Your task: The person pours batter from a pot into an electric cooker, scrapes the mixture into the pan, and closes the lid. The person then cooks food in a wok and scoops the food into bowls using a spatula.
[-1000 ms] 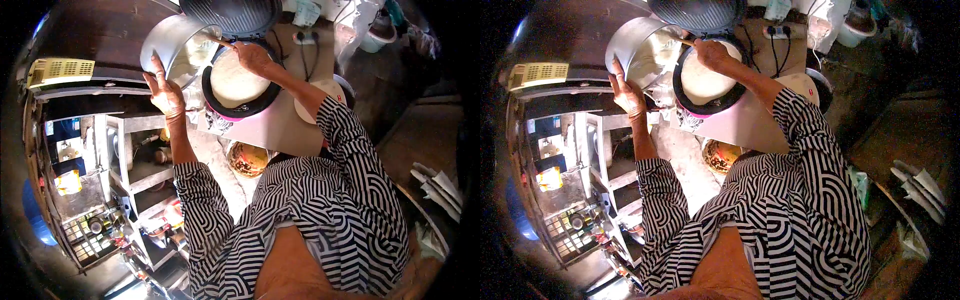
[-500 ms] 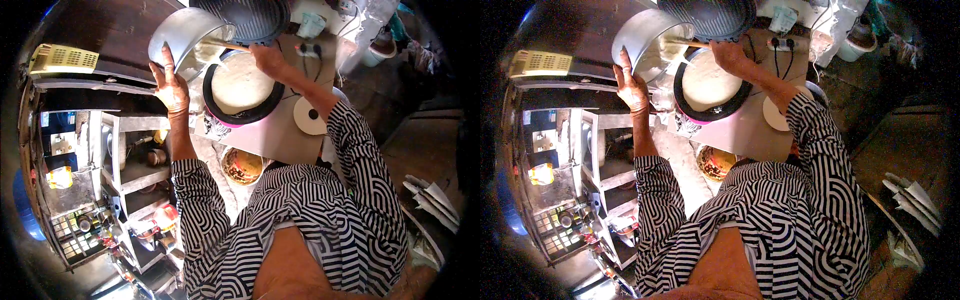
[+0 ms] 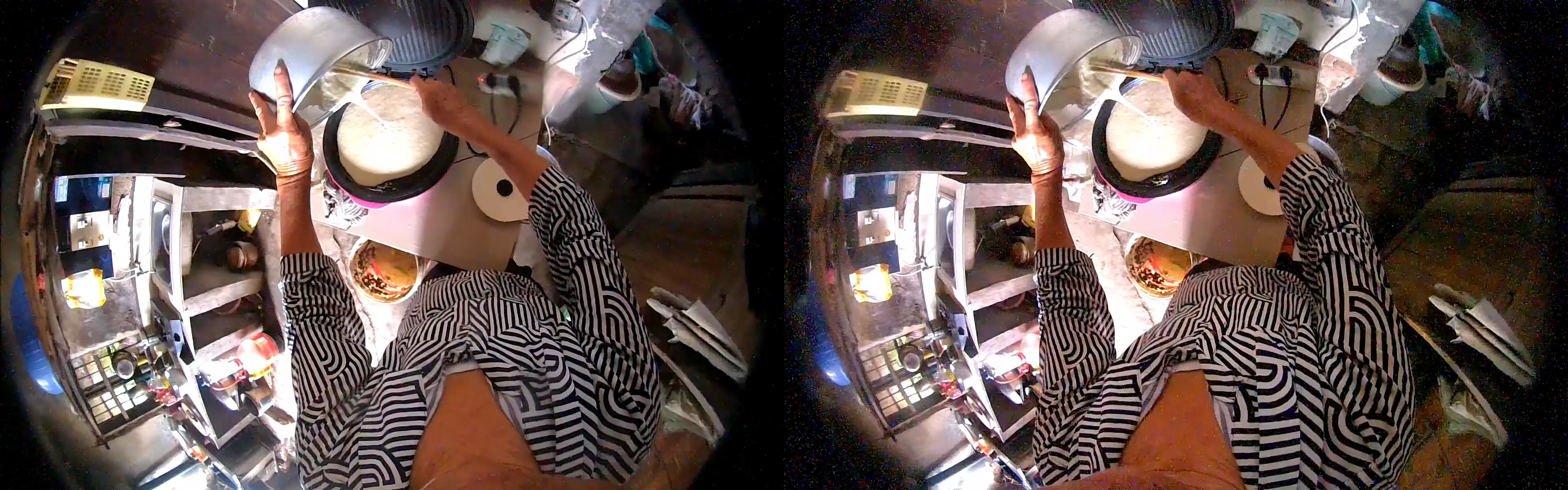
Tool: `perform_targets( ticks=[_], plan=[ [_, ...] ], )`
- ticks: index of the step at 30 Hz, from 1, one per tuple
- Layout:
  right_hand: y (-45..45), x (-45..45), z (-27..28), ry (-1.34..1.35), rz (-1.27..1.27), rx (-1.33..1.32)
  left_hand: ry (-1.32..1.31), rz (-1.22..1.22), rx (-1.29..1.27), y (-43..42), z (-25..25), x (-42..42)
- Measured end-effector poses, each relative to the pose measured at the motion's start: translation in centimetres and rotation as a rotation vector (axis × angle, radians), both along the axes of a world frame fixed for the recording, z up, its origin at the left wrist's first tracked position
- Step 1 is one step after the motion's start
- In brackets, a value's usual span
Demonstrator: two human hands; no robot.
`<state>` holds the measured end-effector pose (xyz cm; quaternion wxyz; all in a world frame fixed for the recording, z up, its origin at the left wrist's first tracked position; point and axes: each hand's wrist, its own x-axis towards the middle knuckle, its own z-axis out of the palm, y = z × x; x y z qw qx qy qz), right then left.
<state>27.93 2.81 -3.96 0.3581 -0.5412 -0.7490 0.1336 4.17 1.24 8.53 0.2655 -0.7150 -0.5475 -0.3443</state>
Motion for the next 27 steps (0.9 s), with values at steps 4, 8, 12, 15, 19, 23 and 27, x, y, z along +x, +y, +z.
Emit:
perform_targets(
  ticks=[4,8,12,15,19,23,27],
  plan=[
    [-1.6,0.3,-1.8,0.051,0.153,0.042,0.001,-0.006,0.007,0.2,0.0,-0.1],
    [-1.2,1.0,-3.2,-0.047,0.179,0.078,-0.021,0.017,-0.053,0.4,0.4,-0.5],
    [-2.7,1.0,-1.4,-0.041,0.226,0.002,-0.051,0.036,-0.104,0.3,0.0,-0.4],
    [-2.6,-1.1,-0.6,0.123,0.188,0.127,-0.030,0.003,-0.074,0.6,0.1,-0.4],
    [-1.0,-2.4,-0.1,-0.020,0.099,0.000,0.009,-0.012,-0.037,0.1,-0.1,0.4],
    [-0.4,-1.5,-0.8,-0.014,0.131,0.059,0.016,-0.039,0.063,0.2,0.1,0.3],
    [-2.2,0.9,-4.7,-0.009,0.190,0.072,0.007,-0.005,-0.016,0.4,-0.5,-0.3]
  ],
)
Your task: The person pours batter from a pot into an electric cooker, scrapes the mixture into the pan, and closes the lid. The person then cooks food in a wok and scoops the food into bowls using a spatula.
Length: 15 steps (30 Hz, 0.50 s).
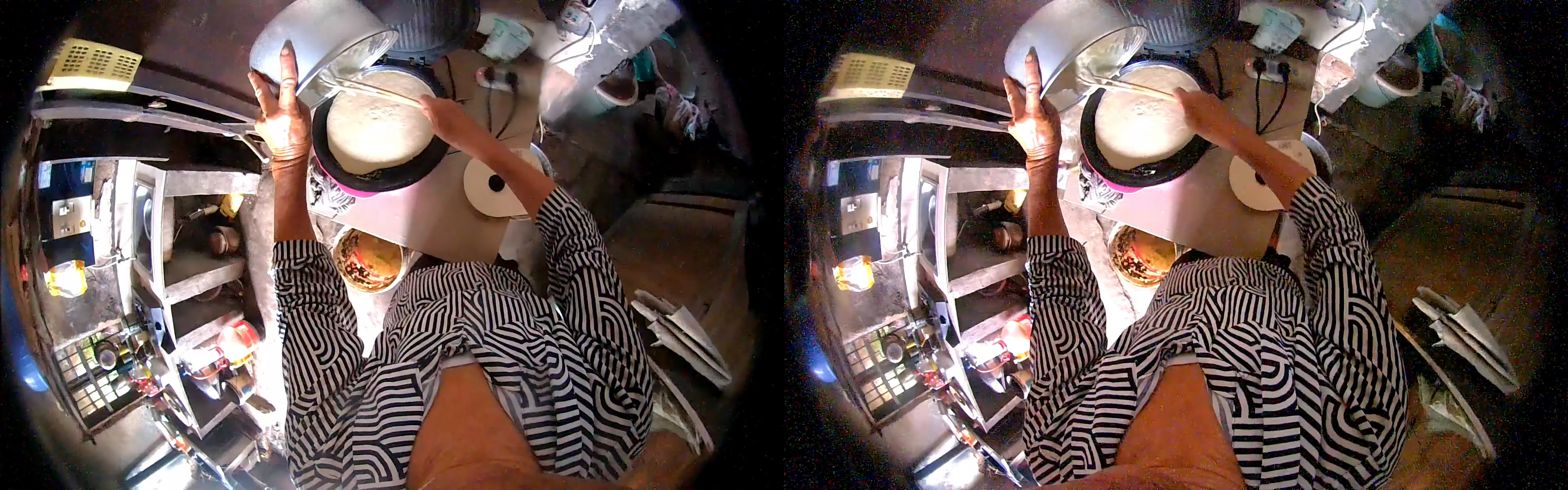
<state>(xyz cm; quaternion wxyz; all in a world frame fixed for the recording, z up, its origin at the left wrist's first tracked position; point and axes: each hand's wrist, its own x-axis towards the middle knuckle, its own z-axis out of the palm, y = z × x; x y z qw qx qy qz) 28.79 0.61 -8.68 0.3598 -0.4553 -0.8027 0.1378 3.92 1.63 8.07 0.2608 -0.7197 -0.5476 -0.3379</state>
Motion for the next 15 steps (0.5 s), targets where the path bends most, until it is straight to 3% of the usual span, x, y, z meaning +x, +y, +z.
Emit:
perform_targets(
  ticks=[4,9,11,15],
  plan=[
    [-2.0,0.7,0.7,-0.180,-0.029,-0.230,-0.027,0.025,-0.062,0.3,-0.2,-0.4],
    [-1.8,-0.2,1.8,-0.199,-0.026,-0.096,0.042,0.070,0.014,0.2,-0.3,-0.2],
    [-1.5,-0.5,3.4,-0.259,-0.012,-0.088,-0.029,0.035,-0.114,-0.1,-0.3,-0.2],
    [-0.4,-0.1,4.2,-0.209,-0.036,-0.112,-0.012,0.022,-0.123,-0.5,-0.9,-0.2]
  ],
)
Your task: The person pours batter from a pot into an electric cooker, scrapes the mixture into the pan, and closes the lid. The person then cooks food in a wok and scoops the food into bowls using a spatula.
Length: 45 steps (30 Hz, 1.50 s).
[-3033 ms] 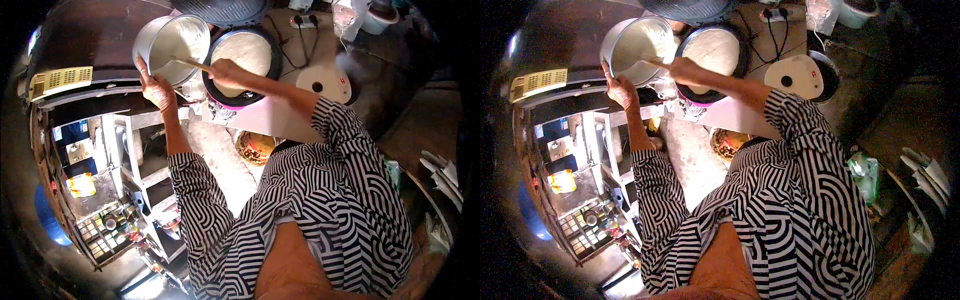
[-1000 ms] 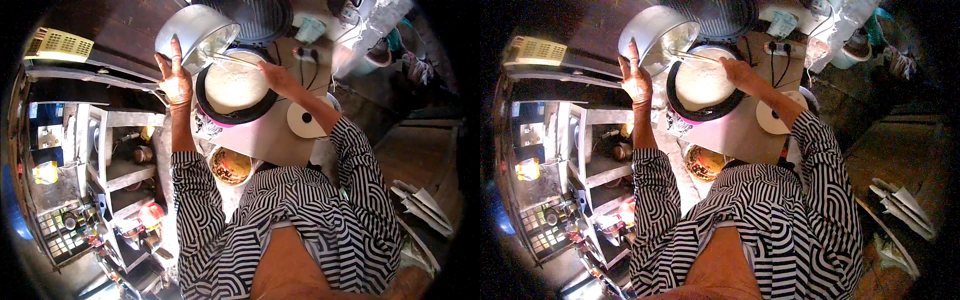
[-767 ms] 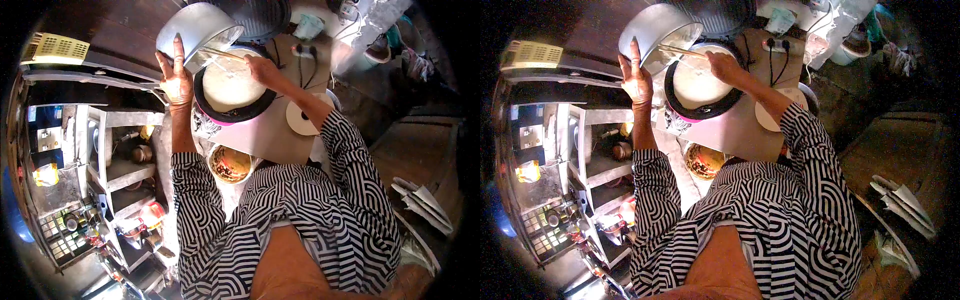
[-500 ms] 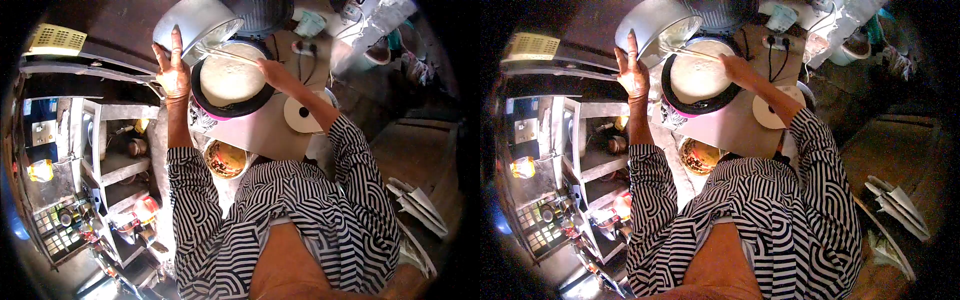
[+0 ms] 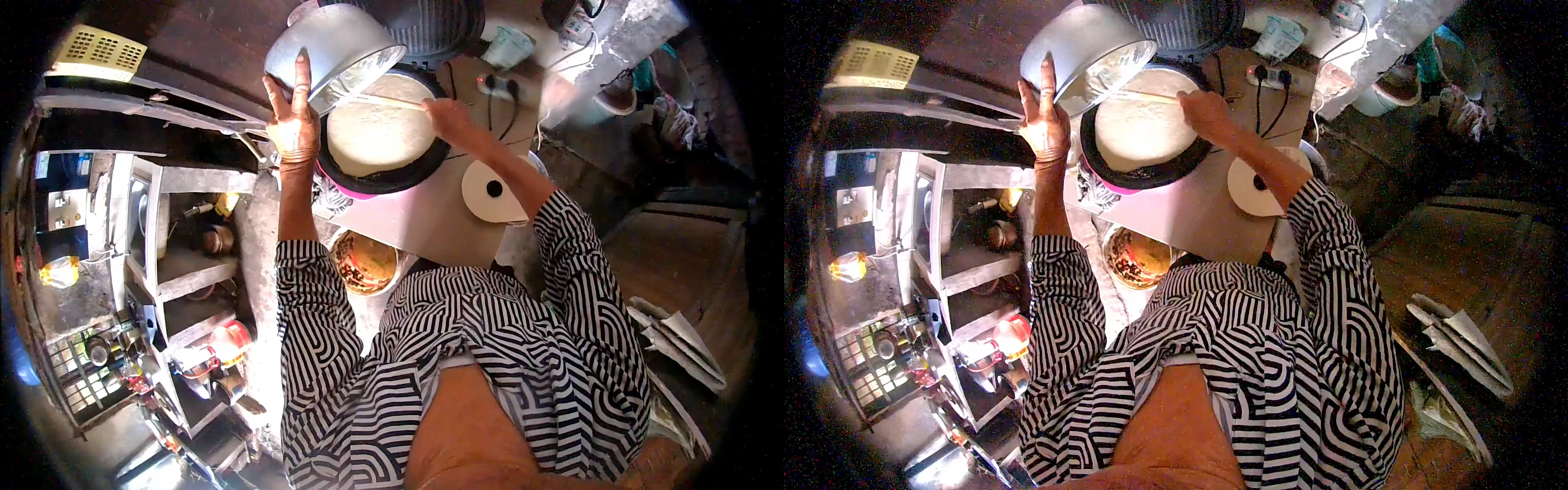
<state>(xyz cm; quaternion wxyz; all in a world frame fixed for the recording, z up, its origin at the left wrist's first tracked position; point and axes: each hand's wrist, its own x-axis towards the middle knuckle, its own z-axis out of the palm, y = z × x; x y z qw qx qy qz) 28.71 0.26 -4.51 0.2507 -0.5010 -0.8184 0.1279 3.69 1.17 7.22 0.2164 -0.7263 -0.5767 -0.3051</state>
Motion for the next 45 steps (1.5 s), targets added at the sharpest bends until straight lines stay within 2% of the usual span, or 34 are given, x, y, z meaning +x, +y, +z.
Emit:
perform_targets(
  ticks=[2,4,5,7,11,13,14,15,17,19,20,22,26,29,30,31,32,33,38,39,41,43,45],
  plan=[
    [1.2,0.9,-1.6,0.010,-0.023,-0.023,-0.008,0.009,-0.013,0.0,0.0,-0.2],
    [1.6,2.0,-5.0,0.091,-0.038,0.181,-0.020,0.022,-0.028,-0.1,-0.5,-0.5],
    [1.3,2.5,-5.5,0.085,-0.033,0.177,-0.023,0.052,-0.026,0.1,-0.7,-0.6],
    [0.0,3.0,-4.3,-0.263,-0.049,-0.318,-0.036,0.048,0.067,0.7,-1.4,-1.2],
    [-0.8,2.5,-6.2,-0.262,-0.052,-0.417,-0.117,0.087,0.057,0.5,-2.0,-1.5],
    [-0.4,1.9,-5.3,-0.035,-0.038,-0.881,-0.129,0.071,0.089,0.5,-2.1,-1.6],
    [-0.1,2.0,-6.1,-0.045,-0.036,-0.892,-0.136,0.048,0.125,0.5,-2.3,-1.5],
    [0.2,2.1,-8.3,-0.172,0.012,-0.476,-0.157,0.032,0.100,0.4,-2.3,-1.7],
    [-0.2,1.9,-10.0,-0.285,0.073,-0.065,-0.134,0.021,0.132,0.6,-2.7,-1.9],
    [-1.1,1.4,-8.5,0.000,0.034,0.069,-0.138,0.036,0.099,0.5,-3.0,-2.0],
    [-1.7,1.4,-7.3,-0.004,0.040,0.061,-0.119,0.043,0.131,0.5,-3.2,-2.0],
    [-4.0,1.1,-2.6,-0.229,0.101,-0.397,-0.110,0.056,0.161,0.0,-2.8,-1.8],
    [-7.4,2.6,-2.9,-0.264,0.171,-0.401,-0.144,0.010,0.201,0.0,-3.7,-2.5],
    [-8.3,3.1,-2.2,-0.132,0.206,-0.314,0.150,0.261,-0.097,-0.4,-4.4,-3.3],
    [-8.1,3.1,-1.2,-0.196,0.237,-0.392,0.150,0.262,-0.098,-0.4,-4.2,-3.1],
    [-7.9,3.1,-0.6,-0.259,0.268,-0.468,0.047,0.286,-0.235,-0.3,-4.0,-3.0],
    [-7.4,3.0,-0.9,-0.258,0.269,-0.468,-0.058,0.309,-0.372,-0.2,-3.8,-2.9],
    [-6.4,2.7,-1.4,-0.224,0.239,-0.414,-0.057,0.310,-0.371,-0.1,-3.7,-2.8],
    [-2.7,0.5,-3.5,-0.108,0.133,-0.269,-0.030,0.096,0.104,0.8,-3.1,-2.6],
    [-2.7,0.1,-4.0,-0.132,0.144,-0.296,-0.024,0.097,0.109,0.7,-2.8,-2.5],
    [-3.2,-0.3,-4.6,-0.157,0.159,-0.324,-0.178,-0.035,0.039,0.1,-1.8,-1.9],
    [-4.6,0.1,-4.5,-0.168,0.237,-0.479,-0.159,-0.036,0.088,0.1,-1.9,-2.0],
    [-4.6,0.8,-4.3,-0.158,0.298,-0.419,-0.128,-0.043,0.164,0.3,-2.0,-2.1]
  ],
)
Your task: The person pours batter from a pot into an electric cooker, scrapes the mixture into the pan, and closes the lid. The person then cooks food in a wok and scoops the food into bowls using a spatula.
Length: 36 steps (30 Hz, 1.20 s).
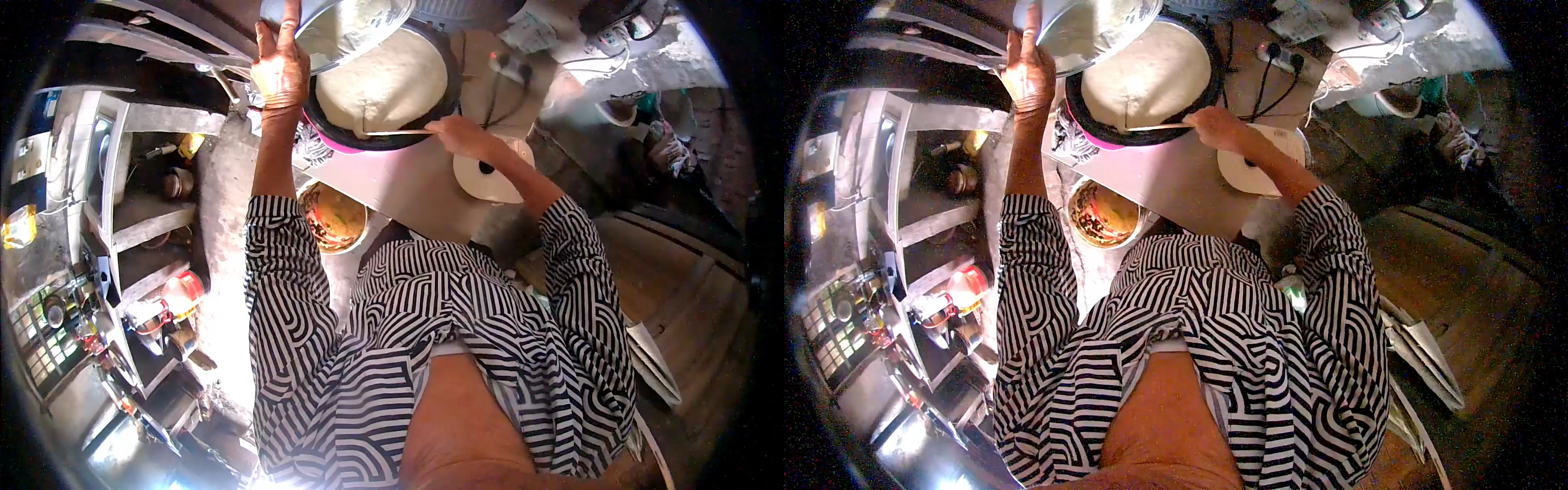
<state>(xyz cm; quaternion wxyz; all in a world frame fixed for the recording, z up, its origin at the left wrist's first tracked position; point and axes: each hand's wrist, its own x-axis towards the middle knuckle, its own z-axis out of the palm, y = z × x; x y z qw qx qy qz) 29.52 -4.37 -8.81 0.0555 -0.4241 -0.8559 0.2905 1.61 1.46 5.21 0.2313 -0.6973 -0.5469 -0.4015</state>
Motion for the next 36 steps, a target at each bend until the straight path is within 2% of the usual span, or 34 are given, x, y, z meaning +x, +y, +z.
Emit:
perform_targets(
  ticks=[2,4,8,9,13,17,19,20,23,25,26,29,30,32,33,35,36],
  plan=[
    [0.6,0.8,0.3,0.034,0.056,0.052,0.007,-0.004,0.009,0.1,-0.1,0.2],
    [3.0,1.9,0.5,-0.032,-0.009,0.299,0.006,-0.007,0.012,0.1,-0.1,0.5],
    [6.0,5.6,0.7,-0.142,-0.064,0.285,-0.016,-0.022,-0.019,0.0,0.3,0.9],
    [6.0,6.3,1.8,-0.163,-0.009,0.285,-0.053,-0.024,-0.183,-0.4,0.6,0.8],
    [5.9,7.5,6.3,-0.293,0.162,0.228,0.017,0.001,-0.072,0.0,-0.3,0.5],
    [8.3,7.7,5.8,-0.242,0.097,0.247,0.015,-0.043,0.009,0.2,-0.4,0.6],
    [8.9,6.5,6.2,-0.201,0.026,0.261,0.002,0.004,-0.062,0.0,-0.3,0.6],
    [9.5,6.5,5.0,-0.201,0.026,0.262,-0.009,0.050,-0.133,-0.1,-0.2,0.6],
    [9.3,5.2,3.5,-0.268,0.132,0.253,-0.010,-0.002,-0.079,0.1,0.1,0.5],
    [6.0,3.8,6.2,-0.295,0.091,0.100,0.004,0.032,-0.079,0.2,-0.1,0.3],
    [5.3,4.0,7.5,-0.227,0.180,0.105,0.018,0.062,-0.082,0.2,-0.4,0.2],
    [6.1,4.5,7.3,-0.332,0.218,0.018,0.039,0.042,-0.163,-0.4,0.1,-0.1],
    [6.5,5.0,7.1,-0.331,0.214,0.018,0.041,0.038,-0.163,-0.1,-0.1,-0.3],
    [7.5,6.2,6.6,-0.183,0.187,0.143,0.067,-0.011,0.061,0.2,-0.4,-0.3],
    [8.1,6.5,6.1,-0.186,0.183,0.141,0.055,0.068,-0.015,0.1,-0.6,-0.3],
    [9.2,6.9,5.0,-0.269,-0.023,0.117,-0.023,0.057,-0.111,-0.4,-0.2,0.1],
    [9.1,7.2,5.0,-0.268,-0.026,0.115,-0.022,0.055,-0.112,-0.3,-0.3,0.1]
  ],
)
